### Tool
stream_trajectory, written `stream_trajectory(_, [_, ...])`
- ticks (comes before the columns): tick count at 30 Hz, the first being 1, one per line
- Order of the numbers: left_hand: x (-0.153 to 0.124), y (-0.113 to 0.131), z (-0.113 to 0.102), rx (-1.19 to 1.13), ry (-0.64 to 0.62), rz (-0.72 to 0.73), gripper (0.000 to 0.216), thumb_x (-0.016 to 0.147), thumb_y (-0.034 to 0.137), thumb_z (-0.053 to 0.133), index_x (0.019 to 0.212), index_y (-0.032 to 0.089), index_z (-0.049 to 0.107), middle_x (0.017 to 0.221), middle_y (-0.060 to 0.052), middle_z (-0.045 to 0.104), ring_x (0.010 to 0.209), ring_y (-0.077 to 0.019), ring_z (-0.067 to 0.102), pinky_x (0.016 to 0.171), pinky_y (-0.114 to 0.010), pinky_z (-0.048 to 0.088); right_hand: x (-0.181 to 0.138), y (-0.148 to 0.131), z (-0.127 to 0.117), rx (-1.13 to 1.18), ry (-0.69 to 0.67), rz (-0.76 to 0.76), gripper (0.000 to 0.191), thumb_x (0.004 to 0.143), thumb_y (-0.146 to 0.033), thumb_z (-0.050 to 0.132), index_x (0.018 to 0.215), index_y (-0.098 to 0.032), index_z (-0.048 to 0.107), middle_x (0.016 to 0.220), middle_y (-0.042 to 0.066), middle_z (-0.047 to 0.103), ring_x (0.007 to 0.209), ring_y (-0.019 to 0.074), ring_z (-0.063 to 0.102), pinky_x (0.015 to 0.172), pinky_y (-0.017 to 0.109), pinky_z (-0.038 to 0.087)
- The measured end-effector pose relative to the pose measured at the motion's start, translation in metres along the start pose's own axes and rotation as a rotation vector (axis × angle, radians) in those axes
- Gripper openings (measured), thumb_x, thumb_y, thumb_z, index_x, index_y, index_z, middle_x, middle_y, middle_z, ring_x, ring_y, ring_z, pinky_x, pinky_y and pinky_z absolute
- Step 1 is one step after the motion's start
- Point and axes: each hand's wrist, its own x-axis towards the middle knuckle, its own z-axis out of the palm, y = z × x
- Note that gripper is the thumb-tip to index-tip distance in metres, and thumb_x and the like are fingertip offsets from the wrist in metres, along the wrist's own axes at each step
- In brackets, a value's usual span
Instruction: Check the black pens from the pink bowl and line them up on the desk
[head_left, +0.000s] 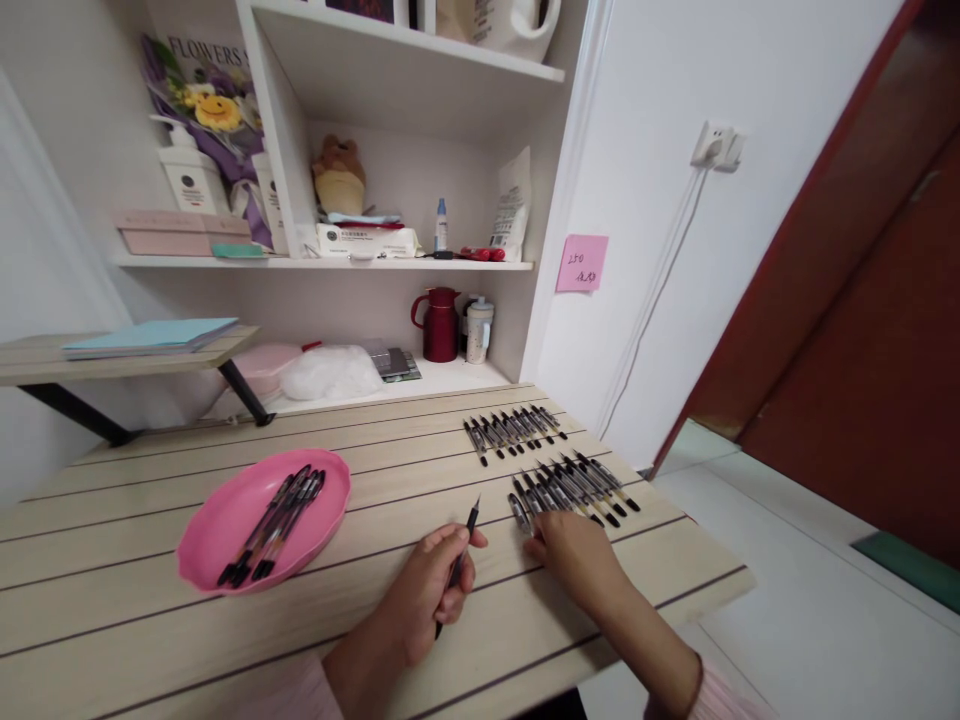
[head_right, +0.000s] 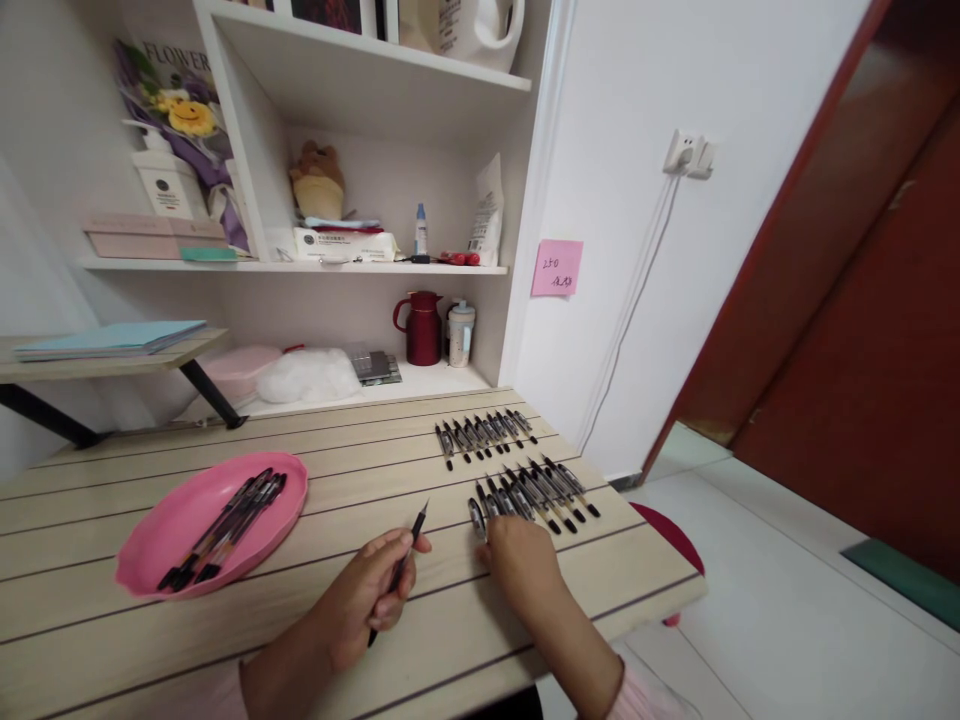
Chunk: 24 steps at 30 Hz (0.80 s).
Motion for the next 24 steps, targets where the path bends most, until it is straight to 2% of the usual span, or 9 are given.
stream_trajectory(17, [0.0008, 0.0000, -0.0003, 0.000, -0.015, 0.004, 0.030, 0.075, 0.044, 0.052, 0.088, 0.017, 0.054, 0.050, 0.008, 0.046, 0.030, -0.0003, 0.024, 0.034, -0.019, 0.006, 0.0079, 0.0007, -0.0068, -0.001, -0.028, -0.006, 0.014, 0.073, -0.027, 0.055, 0.073, -0.018, 0.066, 0.077, 0.008, 0.069, 0.076, 0.0218, 0.063, 0.056, 0.025, 0.033])
stream_trajectory(21, [0.0015, -0.0016, -0.0007, -0.013, 0.000, 0.013, 0.029, 0.077, 0.043, 0.051, 0.089, 0.017, 0.055, 0.050, 0.007, 0.047, 0.029, -0.0003, 0.024, 0.033, -0.018, 0.008, 0.0076, 0.0028, -0.0055, 0.032, -0.003, -0.010, 0.012, 0.073, -0.026, 0.056, 0.072, -0.018, 0.065, 0.075, 0.007, 0.068, 0.074, 0.0209, 0.062, 0.054, 0.025, 0.030])
stream_trajectory(24, [0.0027, -0.0037, 0.0001, -0.085, 0.021, 0.060, 0.027, 0.077, 0.040, 0.053, 0.089, 0.016, 0.056, 0.054, 0.006, 0.050, 0.031, -0.0012, 0.032, 0.032, -0.017, 0.016, -0.0011, 0.0046, -0.0017, 0.072, 0.066, 0.001, 0.012, 0.075, -0.026, 0.054, 0.071, -0.018, 0.063, 0.073, 0.007, 0.067, 0.071, 0.0198, 0.061, 0.053, 0.025, 0.028])
